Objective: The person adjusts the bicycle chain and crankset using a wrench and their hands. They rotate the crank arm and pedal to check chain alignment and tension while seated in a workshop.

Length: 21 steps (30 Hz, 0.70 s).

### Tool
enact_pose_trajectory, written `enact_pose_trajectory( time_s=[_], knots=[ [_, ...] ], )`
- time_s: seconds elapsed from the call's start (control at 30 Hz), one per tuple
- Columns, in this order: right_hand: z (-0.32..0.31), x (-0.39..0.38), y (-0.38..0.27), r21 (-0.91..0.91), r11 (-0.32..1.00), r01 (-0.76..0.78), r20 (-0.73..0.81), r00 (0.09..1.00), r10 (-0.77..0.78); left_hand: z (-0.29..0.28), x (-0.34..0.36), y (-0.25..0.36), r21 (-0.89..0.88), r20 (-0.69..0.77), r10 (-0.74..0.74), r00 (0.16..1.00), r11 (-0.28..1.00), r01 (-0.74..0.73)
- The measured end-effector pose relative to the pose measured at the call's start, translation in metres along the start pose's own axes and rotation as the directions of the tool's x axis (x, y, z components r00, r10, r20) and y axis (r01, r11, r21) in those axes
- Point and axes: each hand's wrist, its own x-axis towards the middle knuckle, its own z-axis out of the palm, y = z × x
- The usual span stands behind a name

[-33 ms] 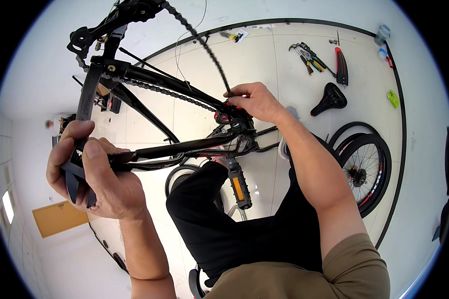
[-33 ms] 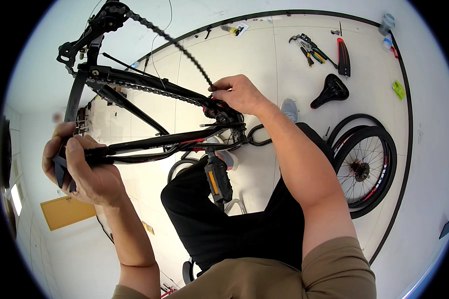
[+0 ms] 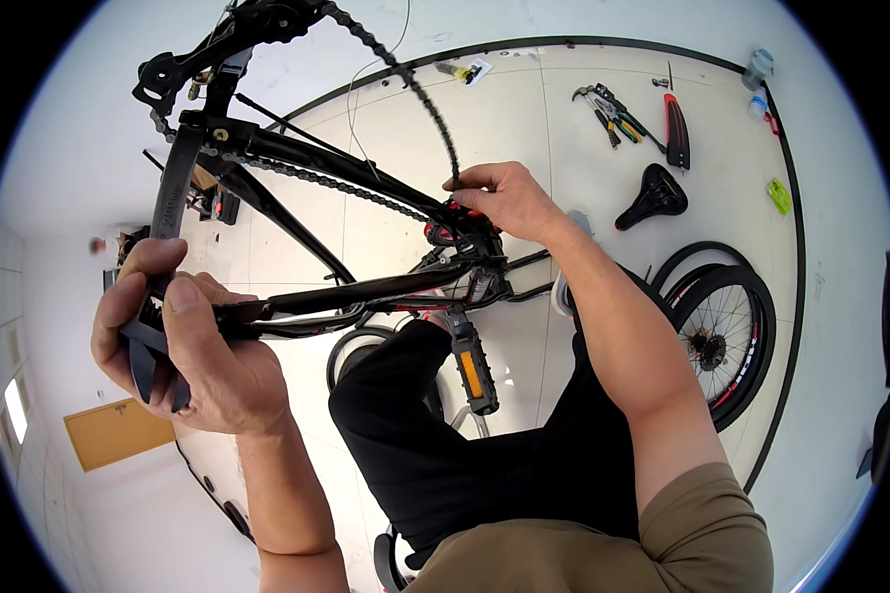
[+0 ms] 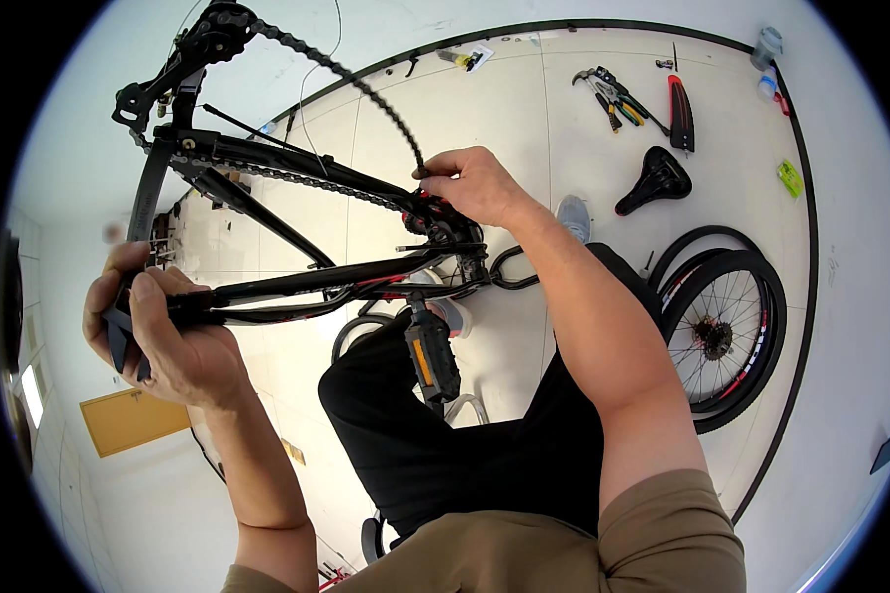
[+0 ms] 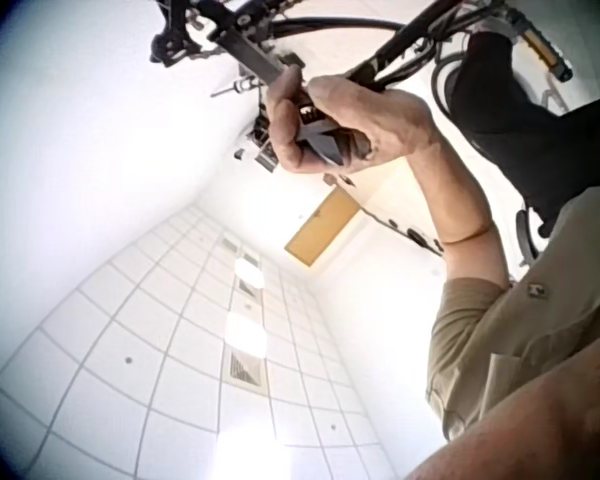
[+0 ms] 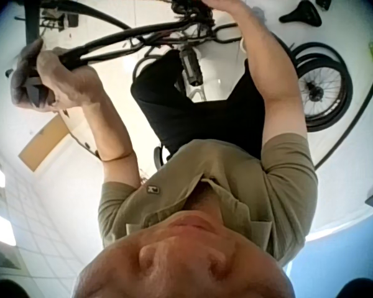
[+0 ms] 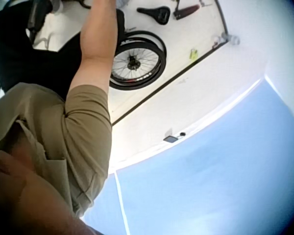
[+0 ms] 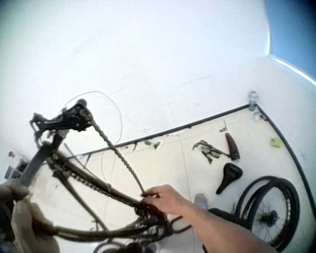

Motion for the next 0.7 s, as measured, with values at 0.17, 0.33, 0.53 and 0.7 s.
enact_pose_trajectory(
  time_s=[0.17,0.33,0.53,0.7],
  knots=[
    [-0.005,0.000,0.004,0.059,0.998,0.009,-0.039,0.999,-0.007,0.001,0.001,0.001,0.019,-0.006,-0.004,1.000,1.000,0.004],
    [-0.011,0.001,0.006,0.036,0.999,-0.004,-0.066,0.998,0.007,0.001,0.001,-0.003,0.020,0.000,0.013,1.000,1.000,-0.013],
    [-0.011,0.001,0.006,0.021,1.000,-0.023,-0.071,0.997,0.025,0.000,0.002,-0.003,0.030,0.003,0.021,1.000,0.999,-0.021],
    [-0.008,0.002,0.012,0.036,0.997,-0.065,-0.007,0.998,0.065,0.001,0.003,-0.002,0.034,-0.011,0.007,1.000,0.999,-0.006]
  ],
)
